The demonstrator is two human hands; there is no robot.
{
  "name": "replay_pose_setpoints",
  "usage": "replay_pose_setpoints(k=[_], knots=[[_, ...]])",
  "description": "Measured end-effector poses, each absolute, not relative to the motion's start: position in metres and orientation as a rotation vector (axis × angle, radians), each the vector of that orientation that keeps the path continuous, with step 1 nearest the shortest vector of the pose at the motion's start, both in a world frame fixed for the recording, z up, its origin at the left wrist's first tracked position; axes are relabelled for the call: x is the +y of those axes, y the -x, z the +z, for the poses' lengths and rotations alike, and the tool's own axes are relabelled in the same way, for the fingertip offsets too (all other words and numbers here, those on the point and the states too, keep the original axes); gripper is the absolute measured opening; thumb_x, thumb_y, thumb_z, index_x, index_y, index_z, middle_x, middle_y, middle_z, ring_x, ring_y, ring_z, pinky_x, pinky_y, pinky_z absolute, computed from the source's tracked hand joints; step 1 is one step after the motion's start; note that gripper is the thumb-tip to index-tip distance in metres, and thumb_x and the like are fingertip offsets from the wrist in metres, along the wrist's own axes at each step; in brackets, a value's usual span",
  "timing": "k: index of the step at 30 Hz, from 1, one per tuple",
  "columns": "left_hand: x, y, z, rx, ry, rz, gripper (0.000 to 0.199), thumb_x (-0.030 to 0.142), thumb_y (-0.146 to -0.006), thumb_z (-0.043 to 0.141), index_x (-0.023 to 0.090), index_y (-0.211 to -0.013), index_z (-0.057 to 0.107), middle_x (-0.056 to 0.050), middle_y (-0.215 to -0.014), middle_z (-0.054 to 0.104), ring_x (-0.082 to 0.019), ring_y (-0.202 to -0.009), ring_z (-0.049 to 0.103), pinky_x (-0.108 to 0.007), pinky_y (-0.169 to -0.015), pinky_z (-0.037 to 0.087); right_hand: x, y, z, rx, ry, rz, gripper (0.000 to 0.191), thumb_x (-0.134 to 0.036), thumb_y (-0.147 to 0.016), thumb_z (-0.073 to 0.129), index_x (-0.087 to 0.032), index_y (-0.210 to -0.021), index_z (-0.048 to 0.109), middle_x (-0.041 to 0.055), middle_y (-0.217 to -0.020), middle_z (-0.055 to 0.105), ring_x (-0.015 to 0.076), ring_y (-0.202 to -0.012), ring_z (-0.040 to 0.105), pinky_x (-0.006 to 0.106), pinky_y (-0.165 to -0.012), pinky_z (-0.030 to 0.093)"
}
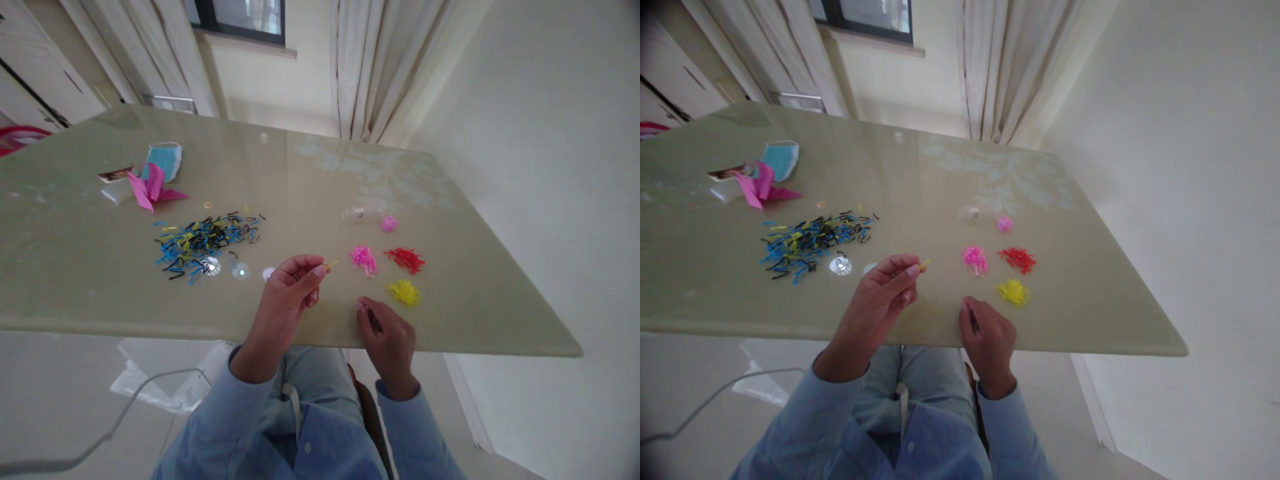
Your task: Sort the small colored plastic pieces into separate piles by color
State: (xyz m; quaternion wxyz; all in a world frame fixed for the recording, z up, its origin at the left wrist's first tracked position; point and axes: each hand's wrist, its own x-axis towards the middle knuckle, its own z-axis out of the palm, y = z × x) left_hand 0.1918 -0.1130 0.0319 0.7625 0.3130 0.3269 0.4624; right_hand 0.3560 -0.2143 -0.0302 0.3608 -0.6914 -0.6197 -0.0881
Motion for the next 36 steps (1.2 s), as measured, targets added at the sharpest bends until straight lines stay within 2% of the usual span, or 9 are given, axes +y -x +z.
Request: replay_pose_setpoints(k=[6, 13, 17, 21, 25, 29, 36], knots=[[-0.115, -0.207, 0.035, 0.724, -0.796, 0.993, 0.028, 0.028, -0.068, 0.085, 0.015, -0.088, 0.069, 0.005, -0.067, 0.060, -0.003, -0.048, 0.045, -0.016, -0.045, 0.033, -0.214, -0.356, -0.031, -1.589, 1.763, -0.203, 0.017, -0.024, -0.096, 0.057, -0.017, -0.093, 0.072, 0.0037, -0.075, 0.075, 0.0129, -0.060, 0.066, 0.023, -0.061, 0.047], [-0.094, -0.255, 0.014, 0.809, -1.295, 0.909, 0.014, 0.024, -0.075, 0.073, 0.015, -0.085, 0.069, 0.000, -0.077, 0.068, -0.007, -0.056, 0.051, -0.020, -0.052, 0.042, -0.215, -0.354, -0.031, -1.575, 1.758, -0.191, 0.017, -0.023, -0.096, 0.056, -0.018, -0.093, 0.072, 0.0032, -0.074, 0.074, 0.0131, -0.061, 0.066, 0.023, -0.061, 0.047], [-0.091, -0.283, 0.010, 0.694, -1.663, 0.874, 0.007, 0.019, -0.080, 0.067, 0.016, -0.086, 0.070, -0.002, -0.086, 0.072, -0.009, -0.062, 0.055, -0.022, -0.061, 0.045, -0.215, -0.354, -0.031, -1.593, 1.743, -0.237, 0.020, -0.021, -0.096, 0.054, -0.016, -0.088, 0.071, 0.0045, -0.069, 0.072, 0.0144, -0.058, 0.064, 0.025, -0.057, 0.044], [-0.093, -0.302, 0.012, 0.531, -2.026, 0.733, 0.010, 0.020, -0.088, 0.061, 0.018, -0.092, 0.071, -0.003, -0.092, 0.075, -0.013, -0.072, 0.062, -0.025, -0.071, 0.048, -0.220, -0.359, -0.032, -1.635, 1.629, -0.200, 0.027, -0.019, -0.096, 0.053, -0.018, -0.072, 0.067, 0.0031, -0.060, 0.065, 0.0144, -0.054, 0.059, 0.027, -0.055, 0.041], [-0.092, -0.315, 0.010, 0.504, -2.321, 0.580, 0.018, 0.023, -0.095, 0.054, 0.019, -0.097, 0.072, -0.004, -0.097, 0.076, -0.019, -0.087, 0.067, -0.030, -0.080, 0.049, -0.228, -0.365, -0.030, -1.601, 1.489, -0.010, 0.024, -0.013, -0.094, 0.054, -0.019, -0.077, 0.069, 0.0024, -0.066, 0.067, 0.0146, -0.062, 0.060, 0.025, -0.059, 0.045], [-0.090, -0.321, 0.006, 0.502, -2.409, 0.492, 0.022, 0.024, -0.096, 0.051, 0.019, -0.100, 0.072, -0.005, -0.099, 0.076, -0.021, -0.088, 0.068, -0.031, -0.079, 0.050, -0.228, -0.368, -0.031, -1.612, 1.503, -0.007, 0.026, -0.010, -0.092, 0.053, -0.020, -0.075, 0.070, 0.0021, -0.067, 0.068, 0.0154, -0.063, 0.061, 0.026, -0.061, 0.046], [-0.087, -0.321, 0.001, 0.515, -2.185, 0.568, 0.023, 0.018, -0.090, 0.057, 0.019, -0.105, 0.074, -0.008, -0.106, 0.077, -0.022, -0.093, 0.069, -0.033, -0.084, 0.051, -0.220, -0.361, -0.030, -1.746, 1.648, -0.169, 0.029, -0.024, -0.099, 0.051, -0.020, -0.077, 0.071, 0.0045, -0.067, 0.071, 0.0161, -0.062, 0.062, 0.029, -0.063, 0.043]])
